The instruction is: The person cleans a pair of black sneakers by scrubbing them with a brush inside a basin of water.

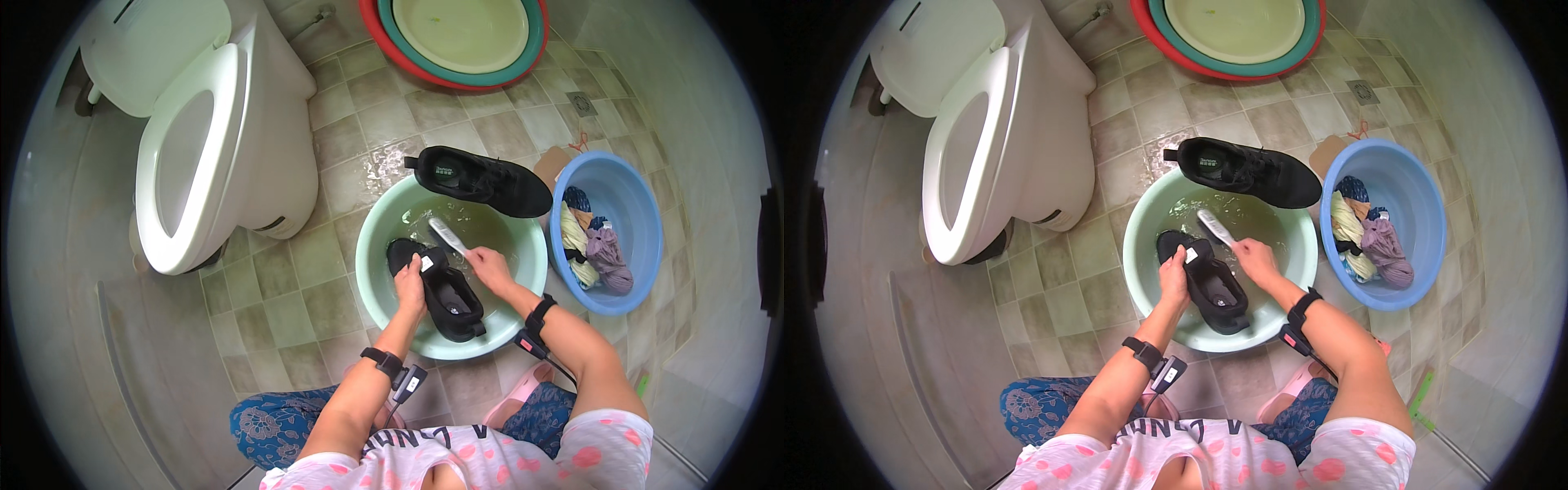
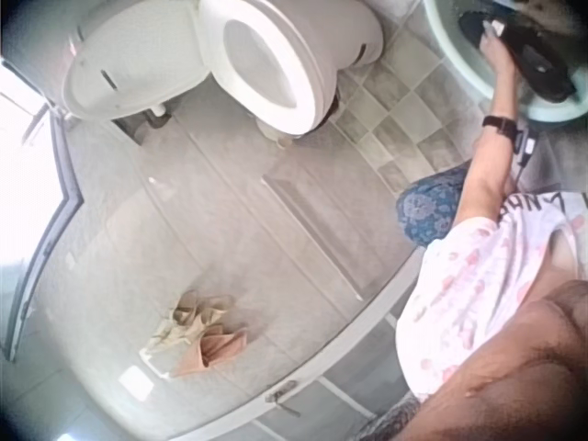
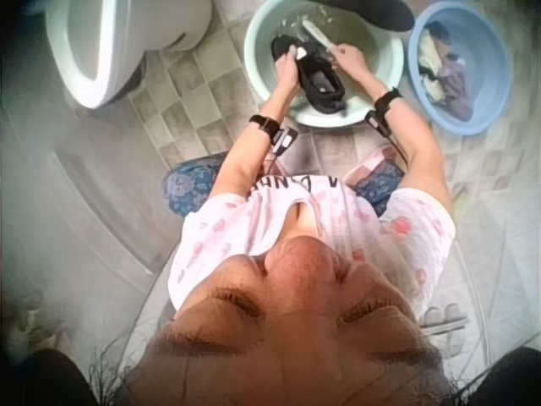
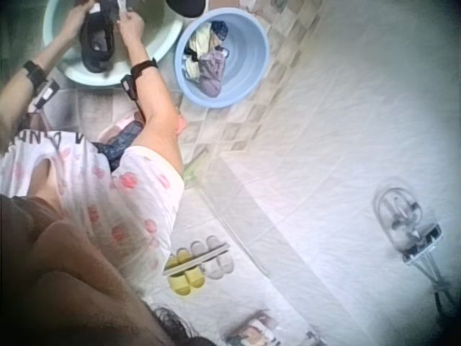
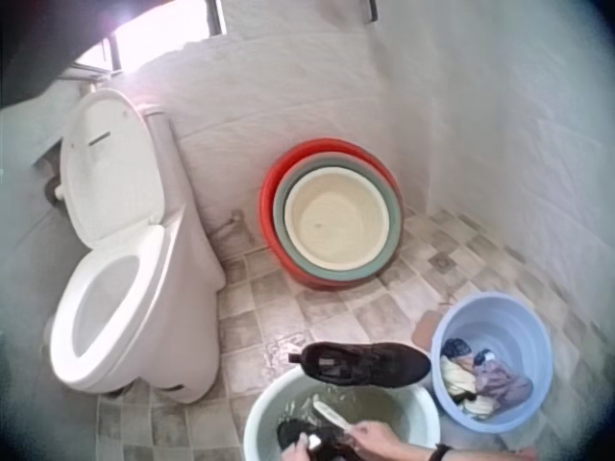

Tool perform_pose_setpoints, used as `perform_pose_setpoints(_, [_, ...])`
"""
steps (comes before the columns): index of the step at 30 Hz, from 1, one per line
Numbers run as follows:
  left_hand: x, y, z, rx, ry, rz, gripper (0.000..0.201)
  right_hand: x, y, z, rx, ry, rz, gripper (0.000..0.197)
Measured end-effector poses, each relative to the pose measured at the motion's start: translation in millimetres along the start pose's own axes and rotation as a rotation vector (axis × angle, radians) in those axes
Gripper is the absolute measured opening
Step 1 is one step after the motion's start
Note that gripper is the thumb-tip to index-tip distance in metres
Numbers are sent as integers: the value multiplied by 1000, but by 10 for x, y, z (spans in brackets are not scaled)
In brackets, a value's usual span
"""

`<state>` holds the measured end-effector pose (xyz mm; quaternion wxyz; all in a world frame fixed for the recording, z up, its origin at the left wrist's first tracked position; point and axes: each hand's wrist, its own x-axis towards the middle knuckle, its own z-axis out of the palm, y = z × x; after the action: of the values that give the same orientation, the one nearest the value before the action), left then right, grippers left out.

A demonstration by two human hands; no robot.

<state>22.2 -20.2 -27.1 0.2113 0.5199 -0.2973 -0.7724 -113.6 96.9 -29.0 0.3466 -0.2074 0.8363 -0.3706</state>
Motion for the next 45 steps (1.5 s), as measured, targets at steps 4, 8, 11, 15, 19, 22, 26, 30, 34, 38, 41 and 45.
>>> perform_pose_setpoints(4, [87, -47, -68, -64, 7, -42, 30, -251, 233, 77, -231, 214, -79, 24])
perform_pose_setpoints(8, [38, -44, 46, -148, 10, -160, 33, -216, 301, 13, -266, 153, -7, 28])
perform_pose_setpoints(11, [-35, 23, 161, -179, -24, -314, 36, -164, 75, -250, -149, 52, -158, 32])
perform_pose_setpoints(15, [-39, -86, 184, -219, -95, -346, 41, -465, -386, -413, -45, -13, -437, 39])
perform_pose_setpoints(19, [-47, -220, 246, -291, -20, -264, 43, -1051, -630, -164, 5, -133, -235, 41])
perform_pose_setpoints(22, [-131, -266, 361, -405, -14, -310, 40, -938, -451, -50, -28, -85, -201, 39])
perform_pose_setpoints(26, [-96, -346, 304, -414, -48, -264, 40, -429, -629, 24, -32, -14, -48, 37])
perform_pose_setpoints(30, [-49, -384, 135, -445, -86, -275, 40, -707, -654, 81, -71, -104, -82, 39])
perform_pose_setpoints(34, [-123, -256, 188, -484, -49, -364, 39, -1116, -555, 69, -67, -160, -178, 43])
perform_pose_setpoints(38, [-262, -177, 327, -478, -10, -361, 34, -762, -412, 58, -168, -102, -212, 40])
perform_pose_setpoints(41, [-243, -228, 321, -401, 13, -303, 33, -475, -458, 102, -185, 27, -250, 38])
perform_pose_setpoints(45, [-150, -306, 197, -480, -57, -300, 36, -719, -473, 179, -142, -75, -181, 40])
